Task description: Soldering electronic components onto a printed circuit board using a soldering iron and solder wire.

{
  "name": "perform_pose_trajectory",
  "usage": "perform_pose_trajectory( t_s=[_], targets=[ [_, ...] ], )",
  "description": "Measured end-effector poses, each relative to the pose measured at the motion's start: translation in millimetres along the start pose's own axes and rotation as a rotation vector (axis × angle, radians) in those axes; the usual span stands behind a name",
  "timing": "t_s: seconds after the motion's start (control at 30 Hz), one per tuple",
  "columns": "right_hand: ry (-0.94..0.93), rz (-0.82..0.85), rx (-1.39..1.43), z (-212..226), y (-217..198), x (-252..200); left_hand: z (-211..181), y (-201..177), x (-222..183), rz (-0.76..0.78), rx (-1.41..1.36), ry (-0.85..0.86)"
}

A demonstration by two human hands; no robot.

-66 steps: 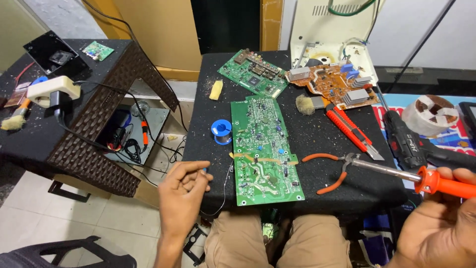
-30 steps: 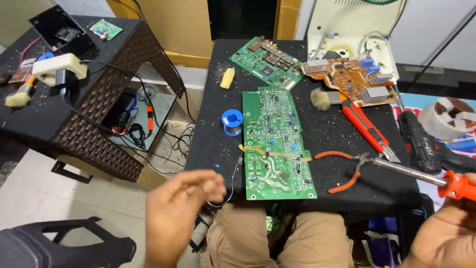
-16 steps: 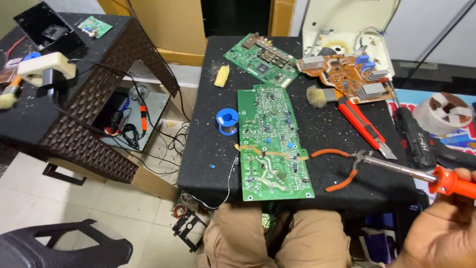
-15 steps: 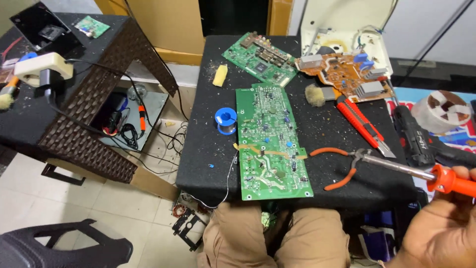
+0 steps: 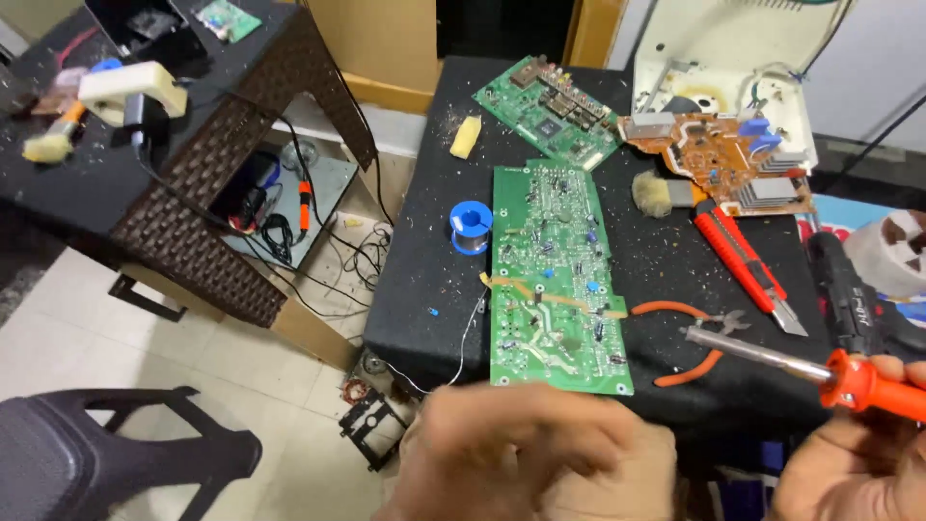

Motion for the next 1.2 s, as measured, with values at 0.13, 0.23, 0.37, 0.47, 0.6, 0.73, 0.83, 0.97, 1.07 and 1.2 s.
perform_pose_trajectory(
  t_s=[0.13,0.23,0.37,0.47,0.6,0.73,0.83,0.97,1.07,1.2],
  targets=[
    [0.03,-0.046,0.032,-14.6,0.7,-4.4,-66.5,-13.3,36.0,-0.157,0.007,-0.194],
    [0.062,0.038,0.07,-10.4,8.2,-9.6,-67.9,-19.0,36.0,-0.223,-0.022,-0.305],
    [0.07,0.039,-0.021,11.2,31.5,-18.4,-58.9,-22.8,39.3,-0.285,-0.046,-0.391],
    [0.032,-0.004,0.032,24.1,40.5,-29.3,-57.9,-24.5,37.6,-0.334,-0.012,-0.438],
    [-0.036,0.07,-0.011,45.0,71.0,-39.5,-57.0,-31.6,39.5,-0.454,0.037,-0.455],
    [-0.094,0.125,-0.044,50.0,89.3,-43.4,-53.2,-43.9,36.3,-0.472,0.093,-0.358],
    [-0.112,0.16,-0.027,50.8,92.3,-45.7,-58.7,-46.8,34.4,-0.571,0.075,-0.445],
    [-0.128,0.195,-0.009,54.9,105.2,-53.8,-48.2,-66.3,35.0,-0.571,0.104,-0.312],
    [-0.151,0.201,-0.109,59.1,119.7,-63.1,-39.5,-76.8,37.0,-0.525,0.121,-0.17],
    [-0.209,0.264,-0.184,60.2,129.8,-69.2,-33.5,-82.4,35.7,-0.535,0.157,-0.116]
  ],
)
Point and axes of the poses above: each hand's wrist, its own x-axis towards the middle knuckle, its own y-axis out of the palm, z = x × y, the point moved 3 cm from there along x, towards the middle knuckle, and after that the axes turned 13 degrees about -y, right-handed, at the moved point
